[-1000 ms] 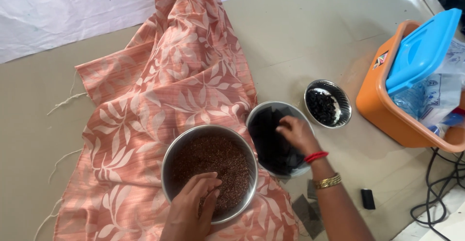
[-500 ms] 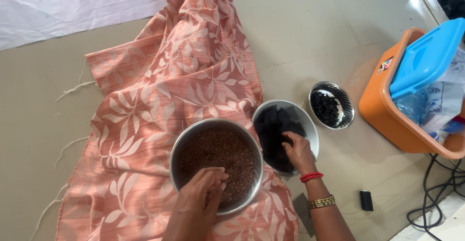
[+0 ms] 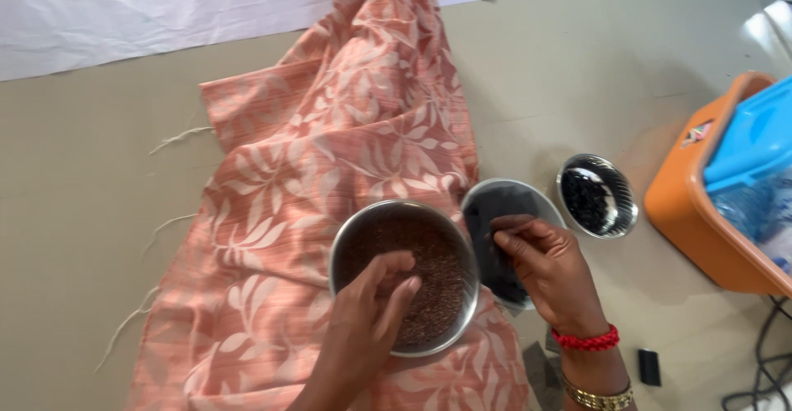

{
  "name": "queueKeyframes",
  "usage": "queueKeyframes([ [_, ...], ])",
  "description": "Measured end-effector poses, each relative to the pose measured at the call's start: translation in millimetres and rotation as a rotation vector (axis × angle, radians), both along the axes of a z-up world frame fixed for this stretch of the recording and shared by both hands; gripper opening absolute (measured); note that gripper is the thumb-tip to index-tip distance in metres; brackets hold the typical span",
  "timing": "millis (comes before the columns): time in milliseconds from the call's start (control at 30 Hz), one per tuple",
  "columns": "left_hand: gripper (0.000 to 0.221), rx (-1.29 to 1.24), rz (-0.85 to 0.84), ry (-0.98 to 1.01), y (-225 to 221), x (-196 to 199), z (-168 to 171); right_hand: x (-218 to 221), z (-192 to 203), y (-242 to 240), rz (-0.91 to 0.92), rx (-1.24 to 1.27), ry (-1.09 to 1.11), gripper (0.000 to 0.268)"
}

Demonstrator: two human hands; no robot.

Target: The recorder is sorting and cleaning small reddish-brown seeds from impurities in a bowl while sitting on the floor.

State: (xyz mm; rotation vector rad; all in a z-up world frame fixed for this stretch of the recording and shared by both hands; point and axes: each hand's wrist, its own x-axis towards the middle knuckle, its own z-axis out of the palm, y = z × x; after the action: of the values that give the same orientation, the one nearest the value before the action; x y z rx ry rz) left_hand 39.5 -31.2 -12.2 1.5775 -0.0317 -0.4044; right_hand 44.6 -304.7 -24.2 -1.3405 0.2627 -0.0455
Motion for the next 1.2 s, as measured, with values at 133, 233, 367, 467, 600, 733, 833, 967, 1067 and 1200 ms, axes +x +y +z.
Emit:
queueKeyframes([
  [133, 0.043, -0.249, 0.117, -0.063, 2.4, 15.3, -15.7, 5.8, 14.0, 52.4, 0.192, -0.153, 0.093, 0.019],
  [233, 0.052, -0.353, 0.107, -0.09, 11.9, 24.8, -16.2, 9.4, 17.8, 81.5, 0.376, -0.297, 0.128, 0.02],
  [367, 0.021, -0.219, 0.158, 0.129, 19.4, 28.6, -23.7, 17.5, 15.2, 97.8, 0.519, -0.298, 0.174, 0.019],
  [467, 0.018, -0.271, 0.242, 0.086, 24.1, 31.9, -27.4, 25.4, 12.3, 101.1, 0.487, -0.549, 0.101, 0.022],
  [600, 0.013, -0.357, 0.269, 0.17, 30.8, 32.3, -23.9, 32.6, 10.0, 101.8, 0.435, -0.908, -0.099, 0.024],
  [733, 0.013, -0.375, 0.227, 0.225, 28.2, 26.0, -23.6, 25.6, 29.4, 109.5, 0.416, -0.803, -0.202, 0.028],
  [833, 0.011, -0.456, 0.192, 0.291, 18.5, 20.4, -33.0, 18.5, 28.0, 107.5, 0.401, -0.328, 0.075, 0.032],
  [967, 0.02, -0.479, 0.213, 0.287, 13.2, 17.3, -32.1, 12.4, 9.6, 102.4, 0.419, -0.155, 0.101, 0.021],
  [1067, 0.031, -0.405, 0.155, 0.307, 17.1, 19.2, -22.8, 10.3, 10.8, 101.5, 0.439, -0.179, 0.132, 0.017],
  [1200, 0.029, -0.454, 0.055, 0.298, 16.5, 17.2, -34.7, 7.6, 17.9, 101.3, 0.501, -0.229, 0.166, 0.016],
])
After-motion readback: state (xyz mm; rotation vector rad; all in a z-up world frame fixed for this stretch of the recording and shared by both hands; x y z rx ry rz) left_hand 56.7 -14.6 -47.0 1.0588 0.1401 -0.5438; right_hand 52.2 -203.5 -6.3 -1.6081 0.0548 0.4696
